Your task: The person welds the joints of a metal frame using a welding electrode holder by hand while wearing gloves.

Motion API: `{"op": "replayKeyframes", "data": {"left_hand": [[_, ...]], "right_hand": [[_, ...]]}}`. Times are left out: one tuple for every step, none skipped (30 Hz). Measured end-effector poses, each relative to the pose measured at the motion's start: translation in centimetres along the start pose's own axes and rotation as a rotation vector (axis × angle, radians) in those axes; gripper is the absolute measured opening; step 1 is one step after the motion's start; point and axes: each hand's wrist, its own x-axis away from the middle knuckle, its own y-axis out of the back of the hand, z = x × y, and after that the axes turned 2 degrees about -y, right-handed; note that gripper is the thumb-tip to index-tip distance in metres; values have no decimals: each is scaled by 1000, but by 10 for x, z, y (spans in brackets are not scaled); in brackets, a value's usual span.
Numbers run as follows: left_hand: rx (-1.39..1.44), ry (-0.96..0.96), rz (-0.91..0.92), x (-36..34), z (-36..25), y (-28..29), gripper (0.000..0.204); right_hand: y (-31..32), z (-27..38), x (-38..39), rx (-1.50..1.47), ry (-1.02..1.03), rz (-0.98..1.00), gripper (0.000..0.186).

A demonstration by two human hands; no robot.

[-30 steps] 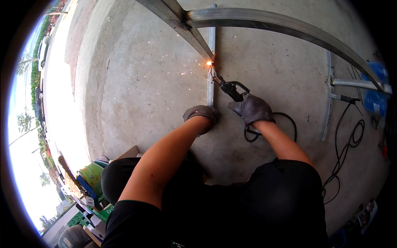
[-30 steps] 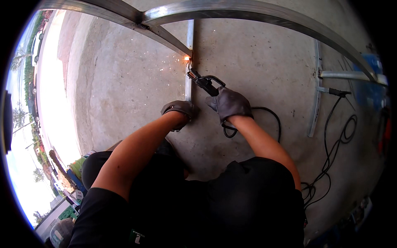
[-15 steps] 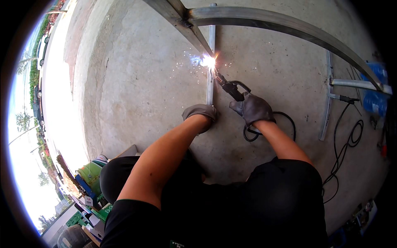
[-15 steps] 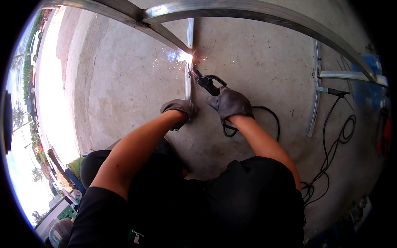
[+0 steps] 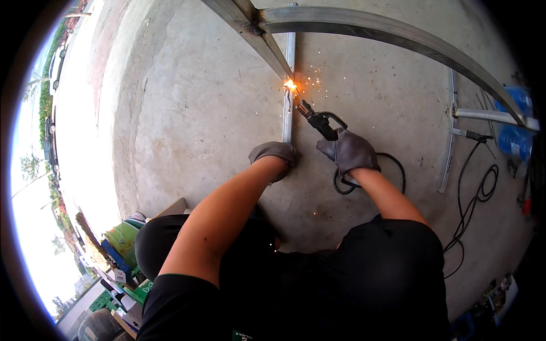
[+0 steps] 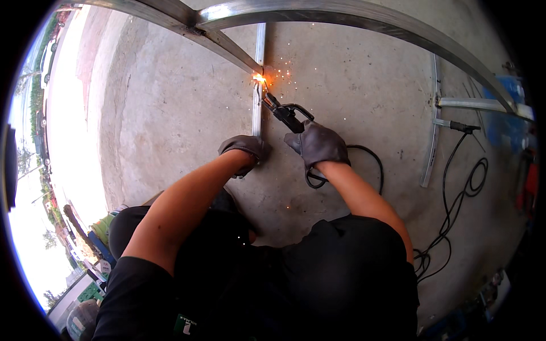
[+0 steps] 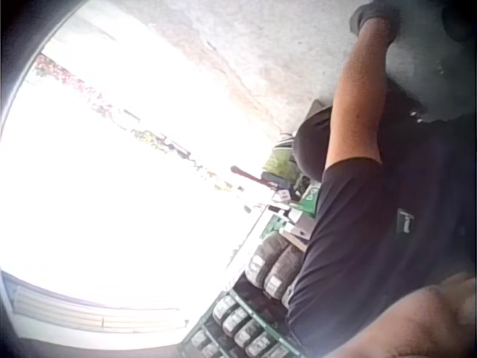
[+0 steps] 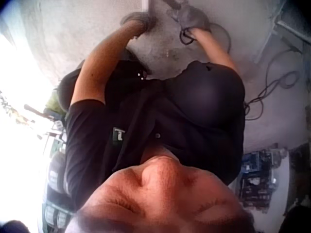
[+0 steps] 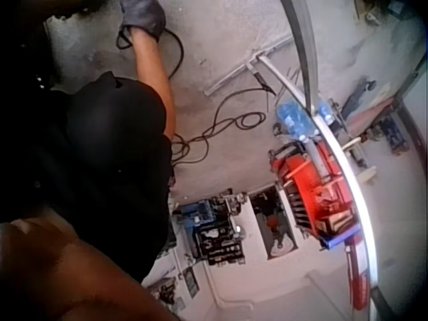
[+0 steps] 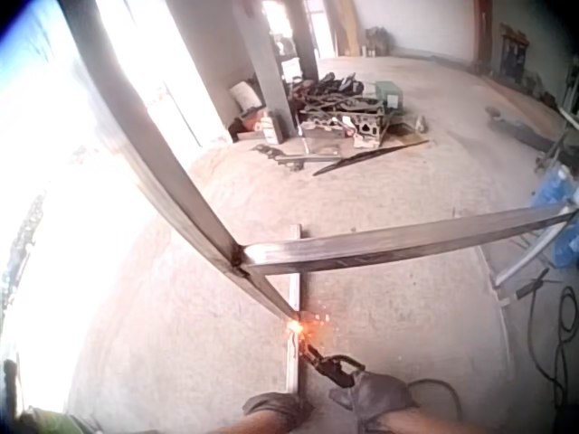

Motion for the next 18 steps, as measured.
{"op": "replayKeyframes", "data": {"left_hand": [[92,19,3,-2,-4,1,37],[185,55,3,-3,-2,1,40],[179,24,-19,-25,5,-15,41],[178,26,-53,-57,32,-44,43],[144,9,-59,-68,37,-52,44],[109,-8,-70,-75,43,-58,45],[47,-45,-62,-73,30,-52,46],[36,-51,-63,-65,22,-45,46],[25,-56,-64,-56,15,-39,47],[68,-33,-76,-44,12,-32,48],[107,-17,-85,-43,12,-32,48],[147,-3,-93,-41,10,-31,49],[184,16,-103,-42,15,-32,49],[214,36,-107,-44,19,-34,49],[243,54,-111,-45,23,-36,49],[262,65,-106,-46,22,-36,49],[265,67,-108,-47,22,-38,48],[269,70,-110,-47,23,-38,46]], "right_hand": [[-2,-5,1,3,14,-18,64],[-4,-5,1,0,43,-32,64],[-3,-2,3,3,53,-18,62],[-2,13,5,-1,96,0,60],[-3,15,4,0,106,18,59],[-4,17,3,-5,113,1,57],[-4,10,2,1,91,-22,56],[-5,6,0,1,80,-40,55],[-5,3,-1,9,68,-35,55],[-3,5,-2,15,66,-29,54],[-2,7,-2,22,62,-22,53],[-1,7,-2,19,55,-25,52],[-1,12,-2,13,60,-27,52],[-1,16,-3,8,64,-29,51],[1,20,-3,2,68,-18,51],[2,22,-3,-2,64,-8,52],[3,23,-5,-7,61,2,52],[2,24,-7,1,67,-2,52]]}}
